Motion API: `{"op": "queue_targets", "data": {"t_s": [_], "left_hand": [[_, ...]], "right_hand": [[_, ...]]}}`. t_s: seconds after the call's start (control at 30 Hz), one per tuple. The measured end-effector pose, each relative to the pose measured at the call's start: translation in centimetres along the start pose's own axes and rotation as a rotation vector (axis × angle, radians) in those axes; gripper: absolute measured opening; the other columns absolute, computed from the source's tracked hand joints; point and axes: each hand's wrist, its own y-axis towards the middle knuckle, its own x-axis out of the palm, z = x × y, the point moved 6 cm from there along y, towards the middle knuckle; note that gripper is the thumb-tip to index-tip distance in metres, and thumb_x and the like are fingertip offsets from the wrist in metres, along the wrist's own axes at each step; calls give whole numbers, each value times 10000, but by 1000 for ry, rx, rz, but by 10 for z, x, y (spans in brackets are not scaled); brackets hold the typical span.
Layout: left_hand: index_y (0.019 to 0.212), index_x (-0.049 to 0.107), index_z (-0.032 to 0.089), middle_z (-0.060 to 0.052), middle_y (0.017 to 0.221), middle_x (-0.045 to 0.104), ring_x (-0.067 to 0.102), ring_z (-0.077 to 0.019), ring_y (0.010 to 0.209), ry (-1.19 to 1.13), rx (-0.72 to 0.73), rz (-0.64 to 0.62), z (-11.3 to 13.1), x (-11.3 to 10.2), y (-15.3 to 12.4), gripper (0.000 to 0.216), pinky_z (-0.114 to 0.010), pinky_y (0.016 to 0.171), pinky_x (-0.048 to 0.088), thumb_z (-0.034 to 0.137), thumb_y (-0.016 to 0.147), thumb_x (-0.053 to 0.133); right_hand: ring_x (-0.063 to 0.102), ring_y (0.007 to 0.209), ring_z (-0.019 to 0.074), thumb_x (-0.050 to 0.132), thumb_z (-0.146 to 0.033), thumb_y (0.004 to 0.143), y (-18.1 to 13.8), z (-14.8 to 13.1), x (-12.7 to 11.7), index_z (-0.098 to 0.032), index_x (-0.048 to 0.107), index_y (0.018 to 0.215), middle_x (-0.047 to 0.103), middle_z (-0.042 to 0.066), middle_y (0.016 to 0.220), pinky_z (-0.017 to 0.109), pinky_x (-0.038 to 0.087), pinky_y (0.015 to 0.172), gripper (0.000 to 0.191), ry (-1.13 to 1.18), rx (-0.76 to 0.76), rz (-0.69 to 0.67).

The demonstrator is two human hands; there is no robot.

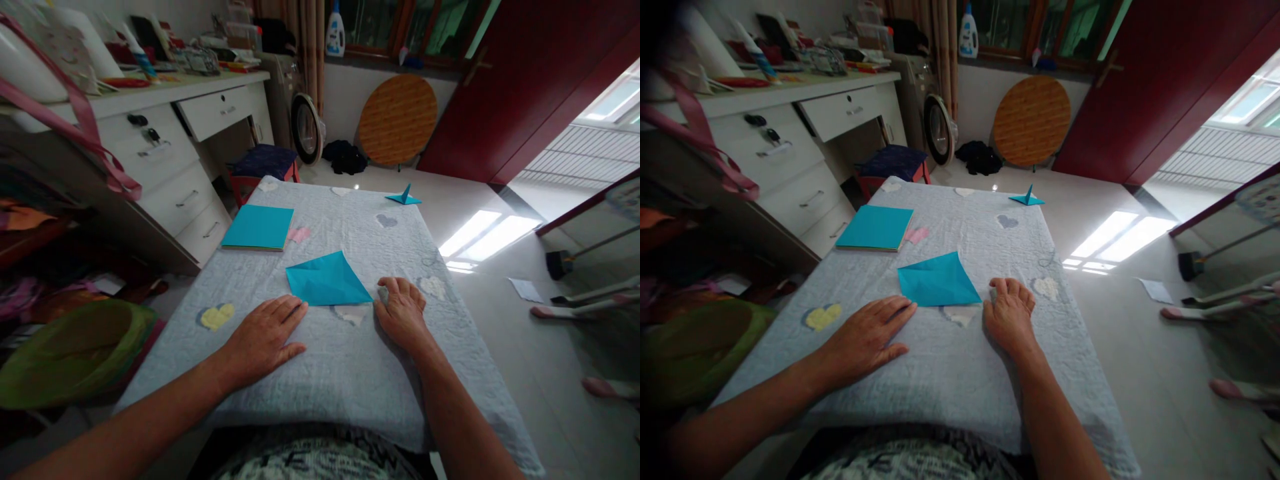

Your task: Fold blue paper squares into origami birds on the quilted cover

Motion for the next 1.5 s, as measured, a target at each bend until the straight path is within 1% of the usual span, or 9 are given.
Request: {"op": "queue_targets", "data": {"t_s": [0.07,0.13,0.23,0.37,0.57,0.73,1.2,1.4,1.5], "left_hand": [[1373,537,151,-154,1366,567,524,-297,1248,4,1,-2,1,0,1,537,-434,1073,422,449,929,579],[1370,538,151,-155,1364,567,526,-299,1245,3,1,4,2,-1,2,534,-442,1069,425,446,927,583],[1363,540,154,-150,1356,573,525,-301,1243,-6,2,18,2,-2,2,528,-450,1065,426,447,926,584],[1353,548,145,-160,1340,581,531,-310,1238,-19,-1,38,2,-4,2,535,-458,1057,433,455,919,587],[1325,575,128,-168,1312,603,567,-310,1202,-25,-12,87,2,-7,1,484,-463,1030,472,400,925,578],[1251,620,100,-186,1254,633,592,-317,1172,8,-24,127,4,-11,-1,412,-458,993,510,364,944,543],[1209,602,116,-173,1232,632,609,-311,1140,2,-104,182,2,-12,-7,323,-457,950,526,255,926,534],[1276,504,182,-127,1230,586,572,-282,1138,-238,-300,247,-23,-11,1,423,-460,985,499,324,885,581],[1290,502,194,-135,1316,490,476,-330,1215,-210,-362,279,-32,-10,17,553,-527,1024,444,369,798,683]], "right_hand": [[483,1099,320,498,-196,809,-1,-9,-8,-195,566,1068,556,119,1107,521,342,967,267,53,-45,104],[474,1156,311,504,-178,812,-6,-30,-16,-194,575,1039,561,122,1160,508,327,1009,238,135,-190,180],[469,1209,281,505,-267,907,-22,-76,-7,-183,585,1159,567,121,1272,454,331,1060,278,219,-572,-35],[477,1212,280,545,-456,935,-36,-107,10,-147,506,1341,546,130,1365,437,360,1074,512,163,-711,-276],[488,1204,290,539,-531,931,-34,-112,17,-148,526,1329,570,127,1332,447,399,1059,552,101,-685,-336],[491,1213,292,581,-503,914,-34,-100,12,-151,540,1331,565,121,1354,441,408,1073,547,70,-641,-337],[481,1300,334,562,-415,936,-55,-2,-18,-150,522,1406,551,135,1423,532,410,1098,541,-79,-437,-203],[618,1052,253,490,-318,980,-34,-8,-32,-186,699,1036,684,110,1118,452,504,977,253,91,-332,-207],[584,1094,265,524,-254,946,-20,-27,-32,-184,643,1165,653,121,1174,474,486,992,259,165,-360,-138]]}}
